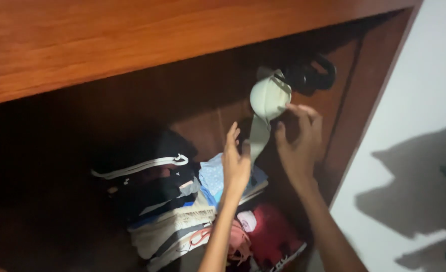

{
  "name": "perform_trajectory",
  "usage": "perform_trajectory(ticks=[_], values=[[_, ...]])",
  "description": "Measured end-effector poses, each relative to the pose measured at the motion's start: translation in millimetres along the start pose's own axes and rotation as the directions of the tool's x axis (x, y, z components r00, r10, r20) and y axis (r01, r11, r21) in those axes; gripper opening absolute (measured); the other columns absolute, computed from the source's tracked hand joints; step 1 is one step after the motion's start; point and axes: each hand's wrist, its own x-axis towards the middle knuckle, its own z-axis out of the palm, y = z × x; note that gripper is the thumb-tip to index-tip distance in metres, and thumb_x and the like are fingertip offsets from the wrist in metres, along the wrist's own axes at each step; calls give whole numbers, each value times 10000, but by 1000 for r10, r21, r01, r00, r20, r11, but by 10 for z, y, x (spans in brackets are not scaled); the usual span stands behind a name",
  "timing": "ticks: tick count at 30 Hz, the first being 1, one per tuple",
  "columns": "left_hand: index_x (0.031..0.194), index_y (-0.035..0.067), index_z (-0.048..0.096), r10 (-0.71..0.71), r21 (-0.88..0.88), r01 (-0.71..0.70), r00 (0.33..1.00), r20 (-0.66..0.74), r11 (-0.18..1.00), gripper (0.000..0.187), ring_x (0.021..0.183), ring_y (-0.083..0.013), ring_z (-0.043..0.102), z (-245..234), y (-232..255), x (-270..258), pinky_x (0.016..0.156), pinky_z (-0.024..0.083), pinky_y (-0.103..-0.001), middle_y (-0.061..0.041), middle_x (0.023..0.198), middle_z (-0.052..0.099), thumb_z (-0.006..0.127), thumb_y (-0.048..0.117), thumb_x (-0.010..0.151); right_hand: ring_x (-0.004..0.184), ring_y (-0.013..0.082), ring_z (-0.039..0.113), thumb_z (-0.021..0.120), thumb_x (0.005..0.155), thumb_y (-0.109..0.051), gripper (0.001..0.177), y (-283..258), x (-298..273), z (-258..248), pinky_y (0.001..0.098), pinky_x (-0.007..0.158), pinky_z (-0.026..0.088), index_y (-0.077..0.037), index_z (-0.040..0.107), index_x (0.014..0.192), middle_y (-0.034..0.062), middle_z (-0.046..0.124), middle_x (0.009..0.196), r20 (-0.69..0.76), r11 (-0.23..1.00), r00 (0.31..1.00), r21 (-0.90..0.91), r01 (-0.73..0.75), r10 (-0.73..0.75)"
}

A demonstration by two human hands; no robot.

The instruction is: Organizing and folding clothes in a bedroom closet and on a desk.

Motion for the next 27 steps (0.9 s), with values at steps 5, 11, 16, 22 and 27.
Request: perform_trajectory(ticks=[5,11,16,22,27], values=[[1483,104,470,-60,-116,75,990,127,990,522,1259,-276,646,-475,147,-569,1041,502,-369,-162,1473,590,533,133,965,1186,237,637,720,936,-63,395,-345,-555,-340,353,1014,525,-79,643,1323,129,620,1255,17,954,954,13,-301,301],[1472,72,467,-82,-226,157,948,309,961,480,1295,-246,587,-618,-265,-1174,1023,501,-375,-144,1495,547,517,116,997,1125,156,642,685,908,-34,408,-527,-1374,-807,298,1000,511,-65,641,1312,64,686,1154,-55,754,752,65,-653,656],[1584,79,488,-469,-247,659,705,532,711,539,824,-580,347,-802,-157,-1690,671,289,-538,-236,1420,618,521,99,1046,1095,127,673,674,941,-41,387,-876,-1795,-1368,268,976,527,-75,630,1324,57,686,1163,-135,665,653,80,-743,745],[1453,3,470,-46,-321,335,751,658,886,447,1325,-207,552,-972,-242,-2309,1111,416,-330,-117,1473,542,489,103,1018,1109,163,673,659,919,-36,450,-1510,-2467,-2095,304,957,530,-80,601,1363,79,644,1217,-277,579,534,111,-808,799],[1441,5,500,-22,-273,422,573,819,864,414,1351,-201,537,-713,-123,-2731,1150,396,-339,-127,1469,567,484,135,1048,1189,188,662,667,919,-84,498,-2234,-2611,-2621,342,963,539,-120,551,1402,90,643,1362,-377,474,433,20,-880,819]])
